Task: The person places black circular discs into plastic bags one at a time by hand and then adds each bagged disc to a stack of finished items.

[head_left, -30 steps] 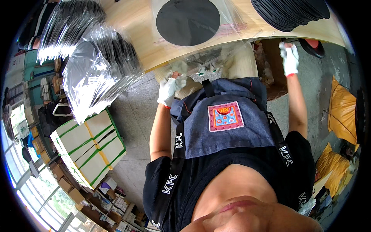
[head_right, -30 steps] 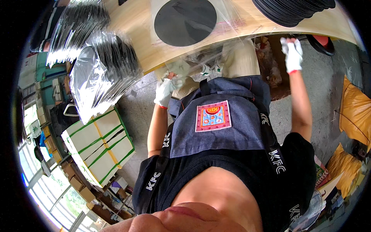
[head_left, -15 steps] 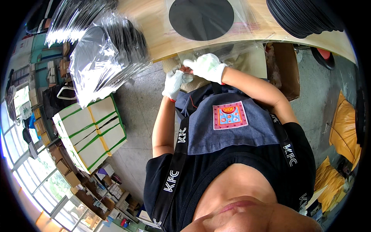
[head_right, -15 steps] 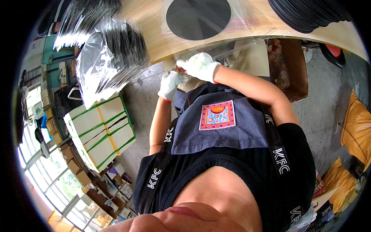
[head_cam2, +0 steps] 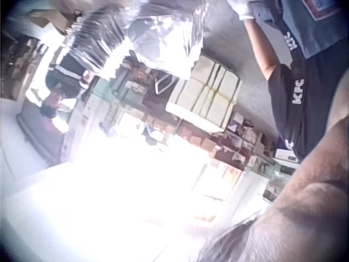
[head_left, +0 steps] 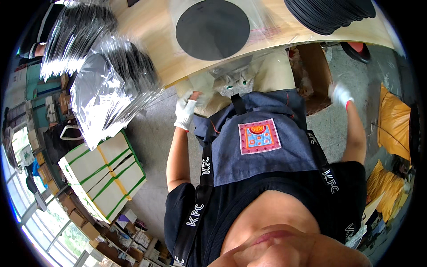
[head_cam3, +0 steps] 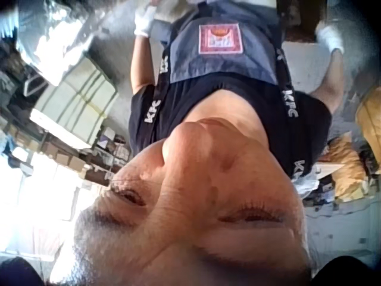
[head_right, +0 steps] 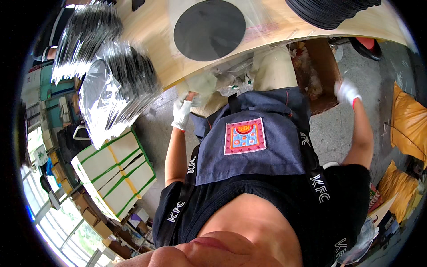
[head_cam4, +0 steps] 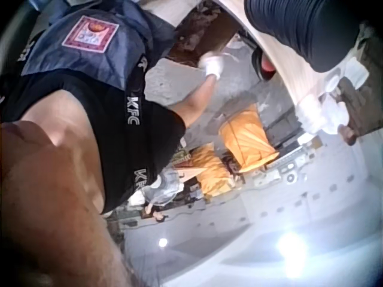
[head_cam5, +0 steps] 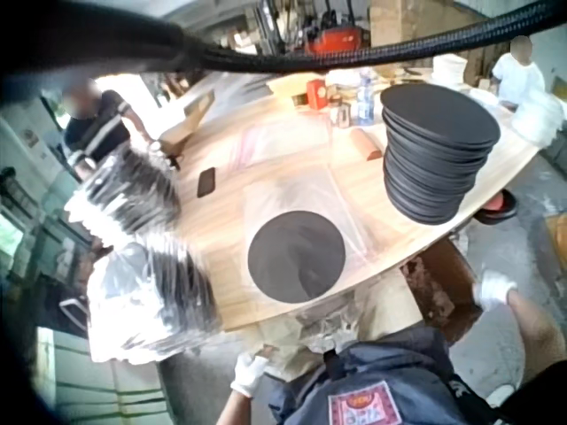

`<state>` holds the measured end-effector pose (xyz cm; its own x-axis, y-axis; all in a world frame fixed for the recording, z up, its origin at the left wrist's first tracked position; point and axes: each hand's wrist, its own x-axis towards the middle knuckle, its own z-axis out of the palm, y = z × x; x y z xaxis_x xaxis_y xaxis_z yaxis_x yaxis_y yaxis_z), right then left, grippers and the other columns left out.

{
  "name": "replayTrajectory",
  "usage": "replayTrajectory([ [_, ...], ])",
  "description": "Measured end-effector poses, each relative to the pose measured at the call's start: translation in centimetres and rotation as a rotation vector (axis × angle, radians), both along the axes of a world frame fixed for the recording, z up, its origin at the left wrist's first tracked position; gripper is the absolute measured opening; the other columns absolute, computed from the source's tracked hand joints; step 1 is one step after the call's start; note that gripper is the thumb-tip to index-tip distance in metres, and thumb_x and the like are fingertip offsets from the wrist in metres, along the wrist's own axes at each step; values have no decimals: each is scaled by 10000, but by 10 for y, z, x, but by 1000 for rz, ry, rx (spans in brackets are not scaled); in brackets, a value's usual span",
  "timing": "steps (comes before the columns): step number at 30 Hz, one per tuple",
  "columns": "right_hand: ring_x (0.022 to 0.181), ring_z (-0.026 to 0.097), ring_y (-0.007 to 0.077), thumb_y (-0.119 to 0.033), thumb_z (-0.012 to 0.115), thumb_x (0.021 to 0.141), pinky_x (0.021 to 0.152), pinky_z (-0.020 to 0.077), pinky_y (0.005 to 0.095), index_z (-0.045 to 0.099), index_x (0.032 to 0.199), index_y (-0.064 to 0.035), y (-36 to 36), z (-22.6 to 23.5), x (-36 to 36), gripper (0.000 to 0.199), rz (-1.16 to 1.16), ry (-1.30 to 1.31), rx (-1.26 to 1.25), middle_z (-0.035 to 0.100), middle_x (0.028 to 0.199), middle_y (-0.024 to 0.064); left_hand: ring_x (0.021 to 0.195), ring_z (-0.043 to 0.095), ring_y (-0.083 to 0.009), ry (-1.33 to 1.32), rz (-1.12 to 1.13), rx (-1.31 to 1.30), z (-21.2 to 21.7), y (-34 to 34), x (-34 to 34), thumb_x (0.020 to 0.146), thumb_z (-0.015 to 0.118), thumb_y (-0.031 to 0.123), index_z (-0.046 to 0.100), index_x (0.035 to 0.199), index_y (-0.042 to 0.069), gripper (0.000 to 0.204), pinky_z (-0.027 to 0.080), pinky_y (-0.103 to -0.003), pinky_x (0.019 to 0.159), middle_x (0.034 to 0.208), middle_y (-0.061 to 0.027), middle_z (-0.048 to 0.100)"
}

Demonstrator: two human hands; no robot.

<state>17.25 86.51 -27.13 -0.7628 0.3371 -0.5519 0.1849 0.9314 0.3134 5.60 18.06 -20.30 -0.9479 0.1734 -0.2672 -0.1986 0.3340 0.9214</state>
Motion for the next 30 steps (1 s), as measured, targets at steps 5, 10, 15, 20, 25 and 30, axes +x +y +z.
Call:
replayTrajectory([
  [5,921,624,356,-365,484,912,824,481,453,618,1030,-51,-123,72,-50,361,183,49,-214,653,947,198,897,605,-320,954,-76,-797,7,-8,-17,754,694,133,647,1044,164,296,475,-459,810,1001,-90,633],
  [10,1323,365,269,-164,726,634,1136,246,436,547,1246,-145,-245,121,-163,638,863,735,-399,400,1429,70,1081,531,-336,1338,-427,-713,2,10,-62,596,738,90,624,1098,151,519,368,-509,975,1150,-75,586],
  [15,1252,452,265,-184,762,619,1076,338,426,582,1235,-172,-269,99,-199,641,1162,823,-634,501,1343,34,1096,557,-286,1181,-573,-599,23,21,-57,621,709,100,684,998,127,379,370,-489,991,1144,-54,624],
  [20,996,610,255,-248,670,800,884,475,360,684,1041,-131,-276,96,-191,269,937,817,-938,661,1074,49,1103,568,-287,906,-356,-465,16,4,-31,764,620,184,707,1009,117,268,395,-460,990,1108,-66,652],
  [25,765,634,308,-336,541,903,665,499,411,649,933,-102,-308,104,-186,259,434,1010,-922,666,814,109,730,553,-116,338,161,-164,16,19,-16,943,513,239,668,910,4,283,423,-274,670,755,-56,638],
  [30,613,612,329,-300,491,923,586,476,448,544,1006,-134,-328,84,-199,193,405,887,-569,621,679,128,662,507,-68,85,538,138,-16,31,-31,873,558,146,626,841,16,151,404,-235,599,716,13,575],
])
